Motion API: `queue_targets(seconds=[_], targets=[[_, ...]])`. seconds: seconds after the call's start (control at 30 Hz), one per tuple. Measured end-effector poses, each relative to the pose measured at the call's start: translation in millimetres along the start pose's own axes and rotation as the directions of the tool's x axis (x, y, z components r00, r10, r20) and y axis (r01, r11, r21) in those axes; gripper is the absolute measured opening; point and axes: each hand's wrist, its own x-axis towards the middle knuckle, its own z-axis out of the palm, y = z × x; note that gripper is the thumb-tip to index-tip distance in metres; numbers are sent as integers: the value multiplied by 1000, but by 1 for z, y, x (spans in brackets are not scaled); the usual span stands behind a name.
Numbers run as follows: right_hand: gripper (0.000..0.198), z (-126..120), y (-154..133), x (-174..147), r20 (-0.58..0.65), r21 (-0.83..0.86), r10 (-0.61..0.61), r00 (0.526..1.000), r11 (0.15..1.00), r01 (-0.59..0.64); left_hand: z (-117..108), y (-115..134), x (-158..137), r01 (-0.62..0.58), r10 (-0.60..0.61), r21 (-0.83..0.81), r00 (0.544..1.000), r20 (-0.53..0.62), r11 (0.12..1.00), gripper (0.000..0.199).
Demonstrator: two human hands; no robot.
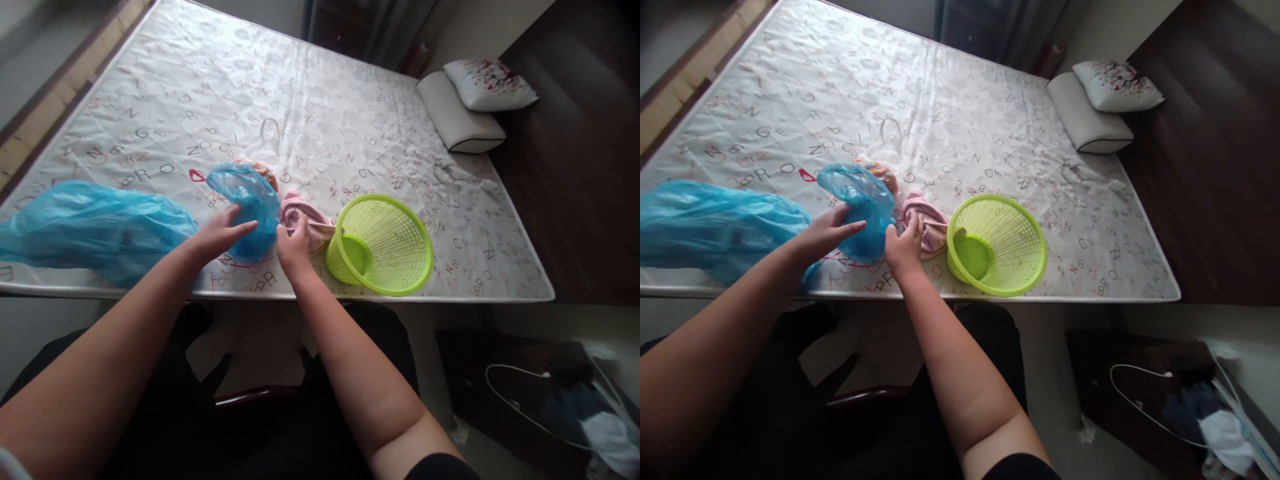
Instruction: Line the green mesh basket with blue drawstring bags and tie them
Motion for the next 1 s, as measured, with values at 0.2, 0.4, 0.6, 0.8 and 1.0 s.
queue_targets(seconds=[0.2, 0.4, 0.6, 0.8, 1.0], targets=[[77, -9, -24, -16, 52, 66, -113, 992, 992, 109, -39, 6, 0, -61, 61, 191, 998, 3, 980, 67], [55, -7, -29, -22, 318, 56, -89, 944, 996, 75, -59, -16, 2, 26, -88, 488, 991, 104, 873, 70], [64, -3, -28, -13, 231, -33, 179, 956, 984, -177, -76, 1, -11, 382, -137, 562, 893, -429, 734, 75], [60, -1, -28, -13, 165, -2, 110, 980, 994, -111, -130, -59, -8, 596, -352, 510, 793, -498, 621, 116], [40, 3, -32, -16, 184, 32, 8, 983, 999, -14, -101, -79, 10, 371, -317, 525, 929, -193, 766, 28]])
